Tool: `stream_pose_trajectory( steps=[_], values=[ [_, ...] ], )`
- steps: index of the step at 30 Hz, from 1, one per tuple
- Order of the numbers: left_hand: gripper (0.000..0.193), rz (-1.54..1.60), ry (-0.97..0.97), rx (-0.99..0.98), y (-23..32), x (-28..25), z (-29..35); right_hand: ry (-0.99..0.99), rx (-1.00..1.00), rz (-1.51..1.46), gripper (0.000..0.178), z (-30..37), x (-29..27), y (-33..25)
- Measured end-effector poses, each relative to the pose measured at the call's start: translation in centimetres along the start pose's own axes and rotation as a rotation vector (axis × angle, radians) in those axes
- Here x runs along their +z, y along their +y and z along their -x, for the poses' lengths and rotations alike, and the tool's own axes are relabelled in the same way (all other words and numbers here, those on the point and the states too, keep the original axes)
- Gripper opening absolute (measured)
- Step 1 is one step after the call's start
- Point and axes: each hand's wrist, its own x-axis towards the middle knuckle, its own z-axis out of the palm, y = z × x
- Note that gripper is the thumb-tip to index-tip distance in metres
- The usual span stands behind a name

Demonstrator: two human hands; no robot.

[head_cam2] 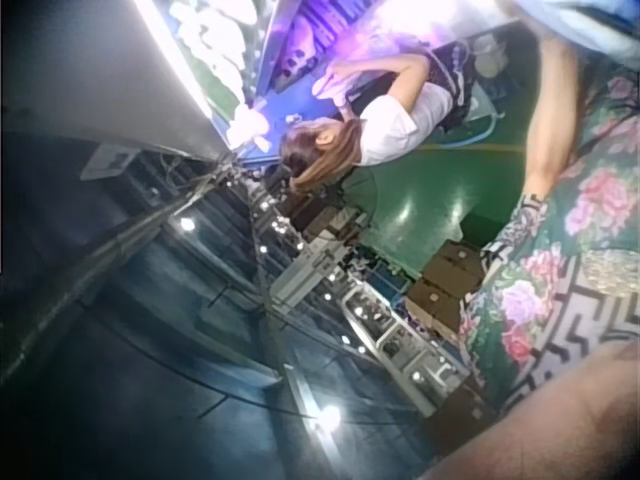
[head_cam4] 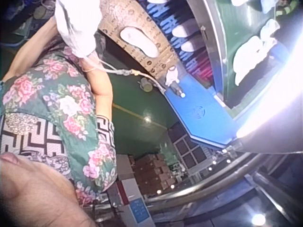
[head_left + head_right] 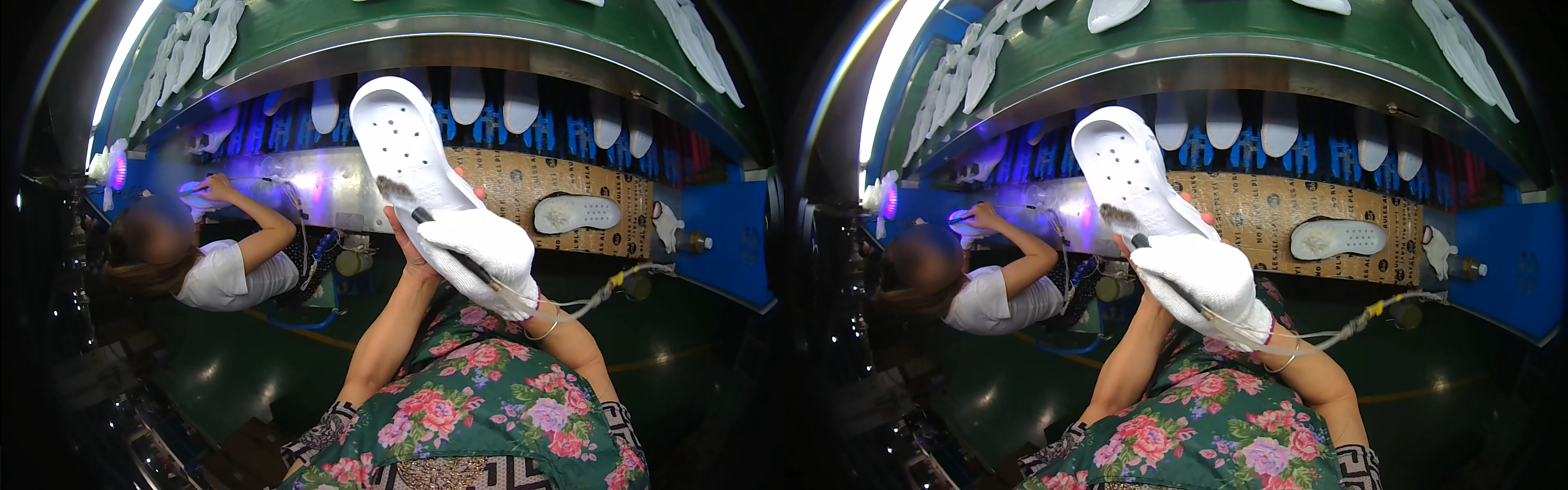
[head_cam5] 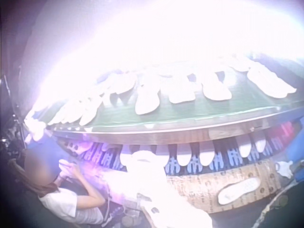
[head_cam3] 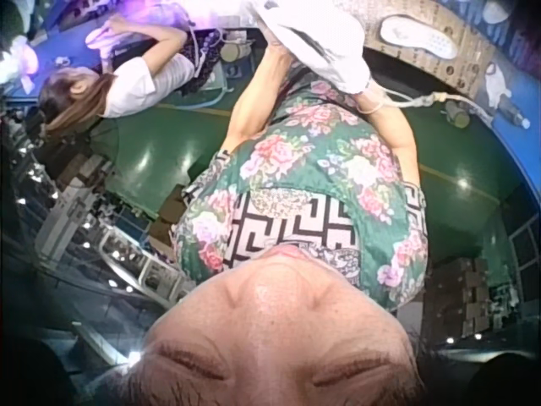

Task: The person applies a liquid substance to the interior and soles of white shoe uppers using a brush. They pick up each shoe from an assembly line, apply the liquid to specific areas, and then place the shoe back onto the conveyor belt.

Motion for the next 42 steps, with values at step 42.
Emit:
stream_pose_trajectory(
  steps=[42],
  values=[
    [0.103,0.111,0.010,0.065,4.7,-0.7,-0.5,-0.424,0.100,-0.390,0.019,2.7,-1.2,1.6]
  ],
)
